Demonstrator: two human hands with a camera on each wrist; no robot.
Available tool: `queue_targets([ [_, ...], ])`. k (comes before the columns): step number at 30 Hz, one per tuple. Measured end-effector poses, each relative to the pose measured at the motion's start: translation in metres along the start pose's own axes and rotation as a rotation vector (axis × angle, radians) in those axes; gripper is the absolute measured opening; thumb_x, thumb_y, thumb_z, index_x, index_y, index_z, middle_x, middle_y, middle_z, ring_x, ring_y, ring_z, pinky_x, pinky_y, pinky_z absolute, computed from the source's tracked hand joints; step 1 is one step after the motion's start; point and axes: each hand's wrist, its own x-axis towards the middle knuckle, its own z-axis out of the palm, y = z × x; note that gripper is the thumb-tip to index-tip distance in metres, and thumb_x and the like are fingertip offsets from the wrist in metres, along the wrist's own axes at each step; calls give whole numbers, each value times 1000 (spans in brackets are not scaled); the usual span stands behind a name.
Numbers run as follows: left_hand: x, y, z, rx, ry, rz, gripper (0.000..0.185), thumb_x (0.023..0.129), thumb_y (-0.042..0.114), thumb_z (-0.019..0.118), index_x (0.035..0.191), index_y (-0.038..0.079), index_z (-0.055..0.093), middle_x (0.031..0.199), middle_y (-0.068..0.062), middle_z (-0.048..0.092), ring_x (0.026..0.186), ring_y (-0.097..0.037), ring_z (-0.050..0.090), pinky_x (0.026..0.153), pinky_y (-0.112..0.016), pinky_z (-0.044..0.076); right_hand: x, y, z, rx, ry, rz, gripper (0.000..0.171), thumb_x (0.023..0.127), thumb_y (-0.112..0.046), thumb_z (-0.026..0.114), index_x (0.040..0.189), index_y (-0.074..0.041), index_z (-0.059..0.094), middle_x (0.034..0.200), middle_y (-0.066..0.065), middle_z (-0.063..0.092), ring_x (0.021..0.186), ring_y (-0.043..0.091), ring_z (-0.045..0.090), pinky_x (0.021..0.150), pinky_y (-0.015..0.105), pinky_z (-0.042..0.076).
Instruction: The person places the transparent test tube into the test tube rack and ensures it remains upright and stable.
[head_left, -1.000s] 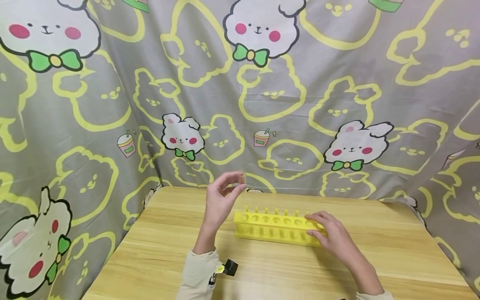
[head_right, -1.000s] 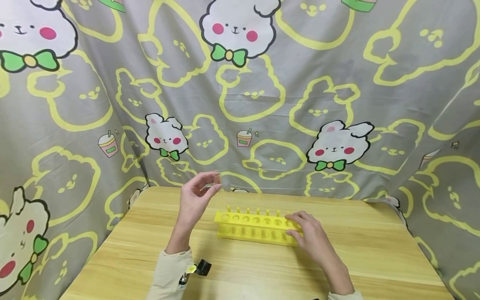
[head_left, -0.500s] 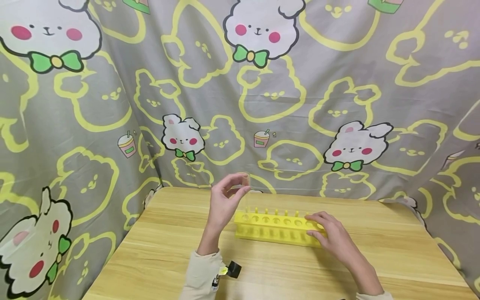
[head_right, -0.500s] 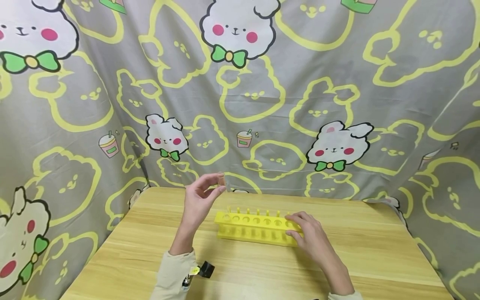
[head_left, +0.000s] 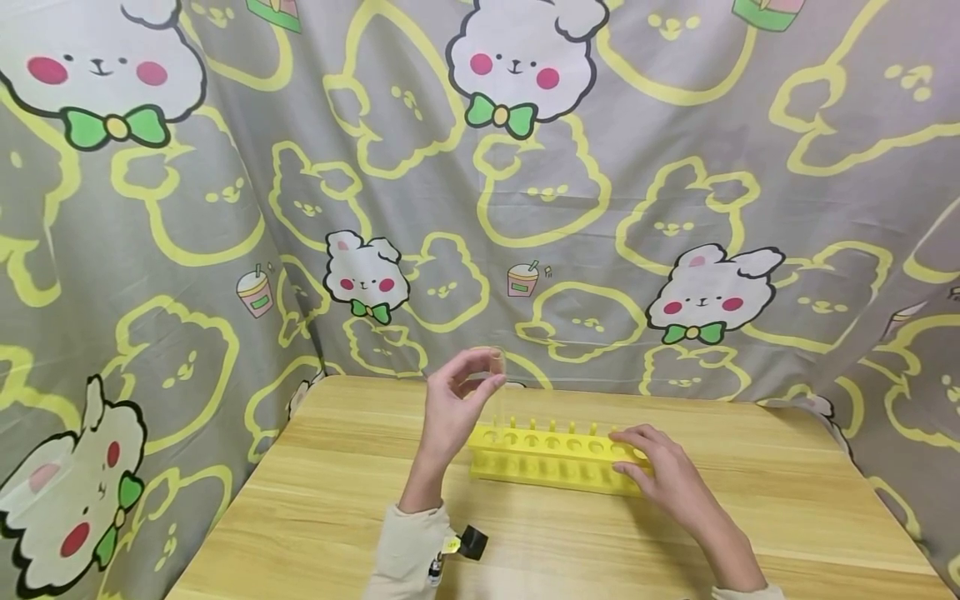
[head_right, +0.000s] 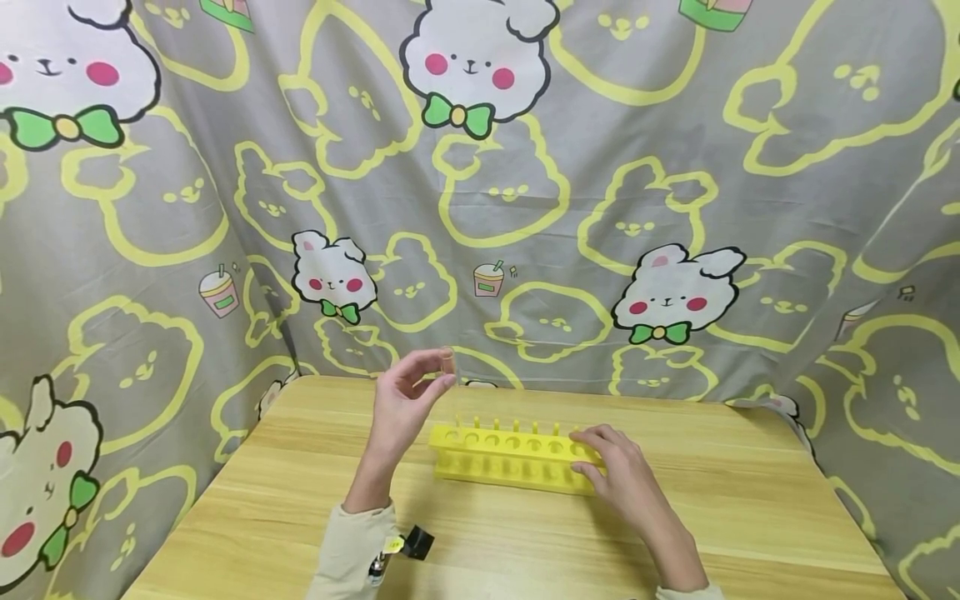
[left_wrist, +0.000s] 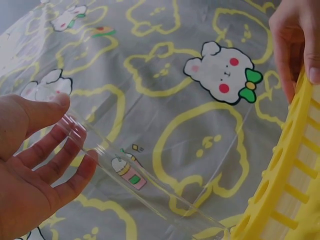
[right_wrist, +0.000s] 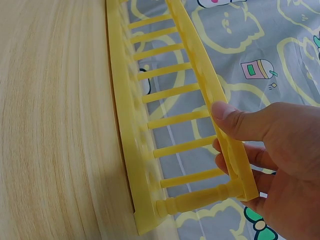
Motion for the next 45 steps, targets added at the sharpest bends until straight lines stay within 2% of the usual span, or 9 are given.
queue_targets([
  [8, 0, -2, 4, -8, -11, 6, 24, 92, 0, 76, 115, 2, 72, 104, -14, 71, 97, -26, 69, 87, -50, 59, 0, 1, 1, -1, -5, 1, 43, 78, -3, 88, 119, -5, 73, 108, 3, 69, 100, 27, 67, 82, 49, 59],
  [14, 1, -1, 7, -1, -10, -3, 24, 91, 2, 77, 115, 2, 72, 107, -14, 72, 97, -28, 69, 85, -42, 61, 0, 0, 0, 1, -2, -1, 43, 78, -3, 88, 118, -5, 73, 108, 4, 69, 100, 27, 67, 82, 49, 59],
  [21, 1, -1, 9, 0, -6, -13, 25, 90, 1, 77, 115, 1, 72, 108, -14, 72, 97, -27, 70, 84, -44, 61, 0, -1, 0, 1, -5, 2, 43, 78, -2, 87, 119, -5, 73, 107, 3, 69, 99, 26, 67, 82, 48, 59],
  [28, 1, -1, 12, -19, -6, -7, 25, 90, 1, 78, 114, 2, 73, 107, -14, 71, 97, -26, 70, 83, -37, 61, 0, 0, 1, -6, -7, 6, 43, 78, -3, 88, 118, -5, 73, 108, 2, 69, 99, 26, 67, 82, 48, 59],
  [45, 1, -2, 20, -40, -21, 9, 26, 90, -2, 77, 115, 1, 72, 103, -17, 71, 93, -27, 71, 85, -44, 61, 0, 1, 1, -7, -8, 12, 43, 79, -4, 88, 119, -8, 73, 109, 0, 68, 101, 26, 67, 83, 48, 59],
])
